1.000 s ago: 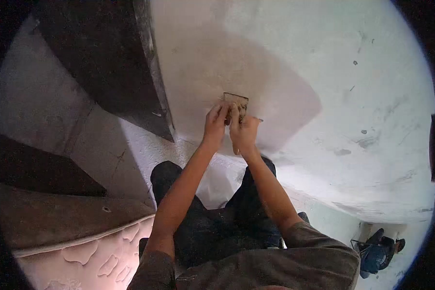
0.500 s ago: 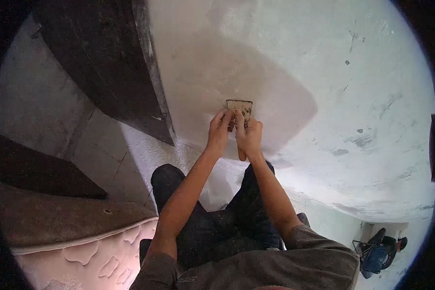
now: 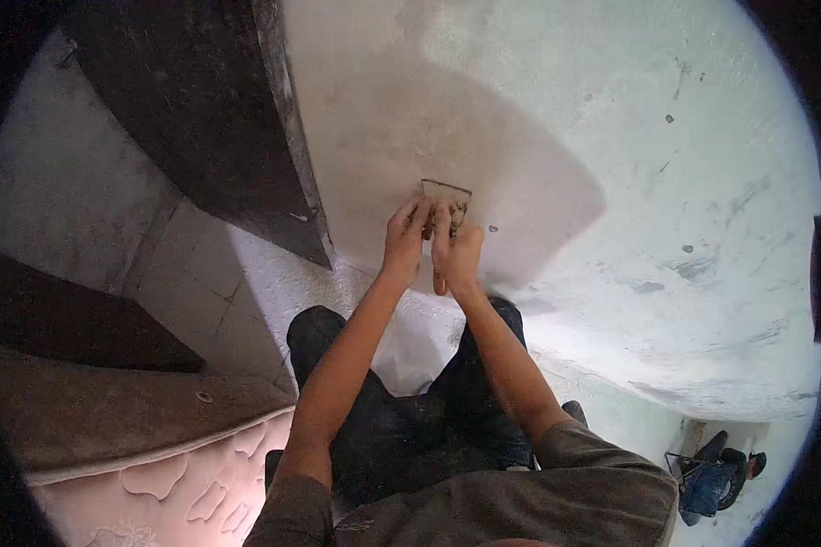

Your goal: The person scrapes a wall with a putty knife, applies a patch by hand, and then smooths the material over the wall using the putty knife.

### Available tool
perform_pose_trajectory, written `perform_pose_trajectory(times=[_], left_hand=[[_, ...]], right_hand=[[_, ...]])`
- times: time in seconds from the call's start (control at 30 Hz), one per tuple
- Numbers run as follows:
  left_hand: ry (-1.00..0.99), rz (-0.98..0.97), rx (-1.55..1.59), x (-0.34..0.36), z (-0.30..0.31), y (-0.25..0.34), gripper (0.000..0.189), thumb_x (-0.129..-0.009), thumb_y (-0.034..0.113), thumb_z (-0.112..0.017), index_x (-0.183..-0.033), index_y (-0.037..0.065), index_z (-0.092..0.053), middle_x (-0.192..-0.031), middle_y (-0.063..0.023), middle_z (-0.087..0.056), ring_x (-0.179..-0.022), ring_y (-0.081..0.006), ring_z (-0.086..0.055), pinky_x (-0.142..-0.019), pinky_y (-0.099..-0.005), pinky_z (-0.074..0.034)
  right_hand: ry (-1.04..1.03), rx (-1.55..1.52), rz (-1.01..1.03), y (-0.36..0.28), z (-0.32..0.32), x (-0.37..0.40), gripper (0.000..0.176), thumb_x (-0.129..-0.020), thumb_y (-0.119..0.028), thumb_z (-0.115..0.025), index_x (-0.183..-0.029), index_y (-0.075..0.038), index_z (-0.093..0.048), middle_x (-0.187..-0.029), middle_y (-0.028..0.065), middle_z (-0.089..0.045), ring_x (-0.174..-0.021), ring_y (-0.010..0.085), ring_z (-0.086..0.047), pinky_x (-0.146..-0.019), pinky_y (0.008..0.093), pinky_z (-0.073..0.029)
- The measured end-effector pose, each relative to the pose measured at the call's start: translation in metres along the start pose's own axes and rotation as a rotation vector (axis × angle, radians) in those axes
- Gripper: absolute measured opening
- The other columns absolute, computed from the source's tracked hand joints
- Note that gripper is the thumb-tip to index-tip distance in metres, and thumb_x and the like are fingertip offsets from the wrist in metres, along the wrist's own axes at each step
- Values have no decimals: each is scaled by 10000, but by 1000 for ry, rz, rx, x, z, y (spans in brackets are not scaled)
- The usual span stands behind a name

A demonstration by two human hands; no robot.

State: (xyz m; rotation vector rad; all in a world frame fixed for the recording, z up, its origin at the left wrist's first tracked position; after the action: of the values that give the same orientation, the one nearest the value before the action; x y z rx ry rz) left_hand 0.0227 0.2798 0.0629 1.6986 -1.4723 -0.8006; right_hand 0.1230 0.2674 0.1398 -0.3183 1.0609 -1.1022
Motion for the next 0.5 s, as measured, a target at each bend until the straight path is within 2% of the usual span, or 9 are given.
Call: perform_pose_trajectory(times=[0.03, 0.07, 0.1, 0.17, 0.2, 0.27, 0.33, 0.5], left_hand=[[-31, -40, -21, -1, -2, 3, 306, -956, 327, -535, -984, 36, -629, -727, 35, -495, -660, -68, -416, -587, -246, -349], [-31, -40, -19, 1, -1, 2, 306, -956, 327, -535, -984, 36, -629, -727, 35, -495, -660, -68, -416, -587, -246, -349], [-16, -39, -31, 3, -4, 7, 309, -957, 328, -533, -980, 37, -631, -726, 36, -493, -657, -69, -414, -586, -248, -349], [-8, -48, -45, 6, -10, 14, 311, -957, 330, -531, -976, 37, -632, -726, 37, -492, -655, -70, -413, -584, -249, -350], [23, -34, -89, 8, -9, 13, 312, -959, 332, -528, -971, 38, -631, -726, 37, -492, -655, -69, -412, -586, -247, -349], [62, -19, -130, 8, -8, 12, 313, -961, 334, -525, -965, 40, -630, -727, 38, -492, -655, -69, -411, -587, -244, -348], [-13, -34, -41, 11, -15, 12, 310, -961, 342, -525, -939, 46, -618, -730, 38, -490, -659, -67, -412, -594, -239, -348], [-9, 5, 36, 7, -19, 3, 301, -975, 335, -502, -951, 55, -611, -748, 38, -496, -668, -67, -417, -603, -233, -351]], right_hand=[[-69, -139, -199, 17, -3, -2, 264, -931, -212, -542, -846, 18, -638, -645, 209, -608, -532, 304, -599, -520, 375, -454], [-137, -277, -398, 30, -9, 2, 275, -928, -217, -548, -831, 26, -632, -646, 208, -609, -521, 295, -590, -521, 373, -452], [-134, -276, -398, 32, -9, 3, 275, -928, -217, -548, -831, 26, -632, -646, 208, -609, -521, 295, -590, -521, 373, -452], [-43, -383, -279, 28, -4, -3, 396, -956, -261, -534, -681, 15, -607, -488, 56, -530, -443, 117, -501, -405, 306, -395], [-40, -388, -269, 21, 0, -7, 396, -956, -261, -534, -681, 15, -607, -488, 56, -530, -443, 117, -501, -405, 306, -395], [-84, -216, -219, 10, 11, -7, 290, -926, -230, -555, -812, 27, -627, -622, 196, -598, -487, 268, -553, -516, 368, -444], [-112, -160, -186, 8, 14, -7, 265, -922, -218, -556, -827, 17, -633, -631, 197, -601, -501, 293, -573, -513, 379, -450], [-129, 2, -17, -8, 24, -17, 184, -898, -180, -574, -867, -15, -649, -664, 207, -607, -564, 368, -610, -512, 416, -469]])
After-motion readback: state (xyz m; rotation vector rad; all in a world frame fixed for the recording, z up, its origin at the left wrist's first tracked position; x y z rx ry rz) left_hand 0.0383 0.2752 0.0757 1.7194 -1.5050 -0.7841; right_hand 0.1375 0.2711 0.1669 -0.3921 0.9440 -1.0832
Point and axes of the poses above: each hand's wrist, its own x-axis away from the middle knuckle, its own z-axis out of the back of the hand, y = z × x, the point moved 8 cm from there along -x, towards the middle knuckle
